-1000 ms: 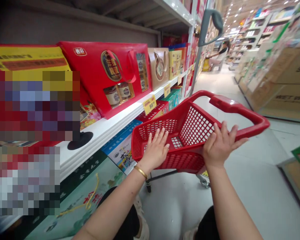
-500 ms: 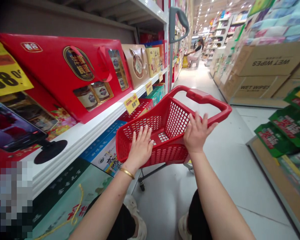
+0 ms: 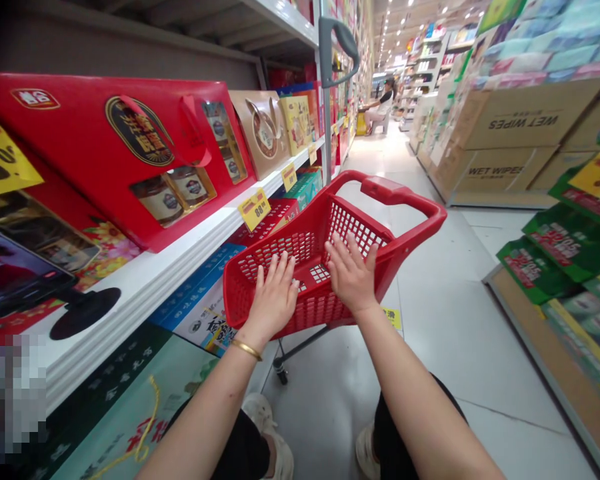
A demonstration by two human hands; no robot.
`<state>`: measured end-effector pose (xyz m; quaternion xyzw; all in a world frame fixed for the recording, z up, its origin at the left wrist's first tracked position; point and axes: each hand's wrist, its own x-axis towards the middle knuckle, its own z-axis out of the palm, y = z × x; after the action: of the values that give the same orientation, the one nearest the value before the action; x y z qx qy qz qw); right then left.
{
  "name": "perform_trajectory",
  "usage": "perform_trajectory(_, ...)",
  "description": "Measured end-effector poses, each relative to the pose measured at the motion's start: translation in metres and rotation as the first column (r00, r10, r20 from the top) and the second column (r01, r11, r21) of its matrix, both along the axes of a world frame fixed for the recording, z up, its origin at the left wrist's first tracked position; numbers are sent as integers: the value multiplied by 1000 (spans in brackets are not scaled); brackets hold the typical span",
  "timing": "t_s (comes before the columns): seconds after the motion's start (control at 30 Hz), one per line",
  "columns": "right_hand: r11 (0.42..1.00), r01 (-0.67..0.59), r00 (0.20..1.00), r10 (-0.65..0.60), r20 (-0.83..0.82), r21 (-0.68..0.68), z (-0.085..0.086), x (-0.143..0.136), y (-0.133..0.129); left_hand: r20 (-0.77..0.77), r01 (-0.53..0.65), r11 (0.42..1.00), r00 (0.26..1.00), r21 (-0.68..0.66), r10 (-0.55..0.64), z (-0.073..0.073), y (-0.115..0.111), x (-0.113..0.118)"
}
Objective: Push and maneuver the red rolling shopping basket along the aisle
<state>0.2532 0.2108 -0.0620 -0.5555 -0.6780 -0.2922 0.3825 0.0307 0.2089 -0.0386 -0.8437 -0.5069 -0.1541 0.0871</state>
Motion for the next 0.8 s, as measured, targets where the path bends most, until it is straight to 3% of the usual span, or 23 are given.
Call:
perform_trajectory(0.1,981,167,964,-143,-223,96,8,28,10,12,-1,1000,1000,-5,1,0,0,1)
perform_trajectory(0.17,976,191,944,-153,-294,106,7,26,13,18,-1,1000,1000,-7,1,0,0,1)
perform_trajectory(0.33,999,-45,996,45,-79,11,-9,-26,0,23,0,1000,1000,11,0,1,-1,1)
perform_trajectory(0.43,990,-129,991,131,35,-47,-11,-36,-6,17,2,1000,1000,15,-2,1,-2,1)
perform_trajectory(0.53,997,-78,997,78,3,-3,-5,-10,0,18,5,1000,1000,13,-6,2,-3,0)
perform_trajectory(0.67,985,116,971,-86,-224,125,2,20,11,30,11,1000,1000,9,-11,3,-4,0)
perform_trajectory(0.73,985,118,964,-83,-251,127,0,11,10,32,7,1000,999,10,-7,3,-4,0)
perform_trajectory(0.8,997,17,984,-2,-180,80,-7,-13,4,32,4,1000,999,14,-4,3,-4,-1)
